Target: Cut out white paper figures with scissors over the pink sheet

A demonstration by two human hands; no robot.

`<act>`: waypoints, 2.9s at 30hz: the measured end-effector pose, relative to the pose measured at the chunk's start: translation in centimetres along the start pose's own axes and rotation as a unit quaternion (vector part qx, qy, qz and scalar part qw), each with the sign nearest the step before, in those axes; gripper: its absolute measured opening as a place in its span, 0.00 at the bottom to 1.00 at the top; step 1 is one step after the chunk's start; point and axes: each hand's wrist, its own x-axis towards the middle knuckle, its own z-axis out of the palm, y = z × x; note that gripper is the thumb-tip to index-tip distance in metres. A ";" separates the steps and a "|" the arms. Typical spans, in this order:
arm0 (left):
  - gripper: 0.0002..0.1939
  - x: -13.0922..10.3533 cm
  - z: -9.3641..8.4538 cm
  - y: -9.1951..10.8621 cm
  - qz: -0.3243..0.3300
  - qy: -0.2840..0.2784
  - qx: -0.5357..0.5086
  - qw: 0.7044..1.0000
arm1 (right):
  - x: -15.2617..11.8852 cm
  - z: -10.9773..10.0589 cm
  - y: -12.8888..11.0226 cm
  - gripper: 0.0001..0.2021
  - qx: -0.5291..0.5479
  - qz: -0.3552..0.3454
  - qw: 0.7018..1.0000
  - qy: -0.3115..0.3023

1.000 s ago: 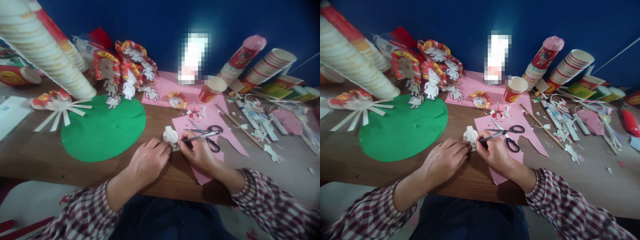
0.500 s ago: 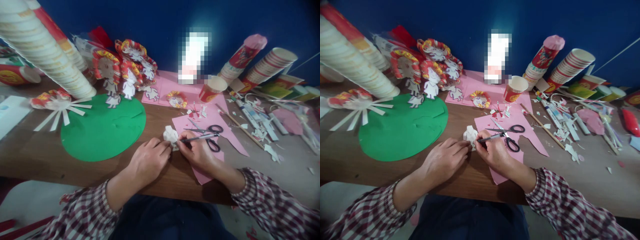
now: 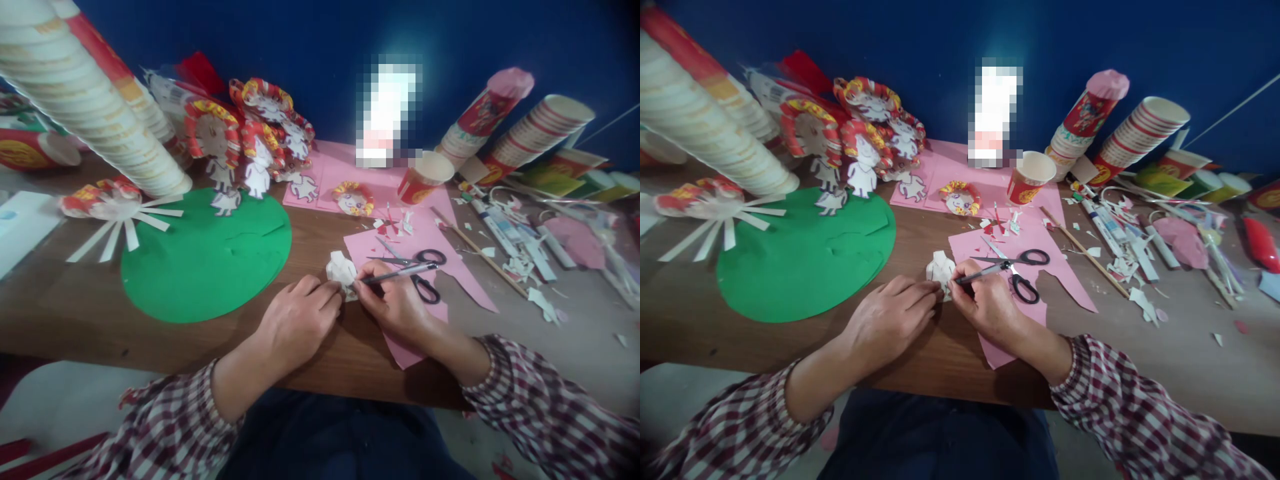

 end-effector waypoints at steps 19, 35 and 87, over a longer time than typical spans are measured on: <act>0.10 -0.3 0.5 -0.3 -0.010 0.058 -0.063 0.996 | 0.1 -0.3 0.4 0.06 0.244 0.075 0.966 0.035; 0.10 2.6 -1.8 -1.2 -0.292 -0.039 -0.072 0.953 | -0.9 -8.1 4.7 0.22 -0.293 -0.094 0.951 0.034; 0.11 5.1 -1.8 1.6 -0.287 0.206 -0.445 0.823 | -0.8 -1.5 0.6 0.07 0.461 0.068 0.884 -0.043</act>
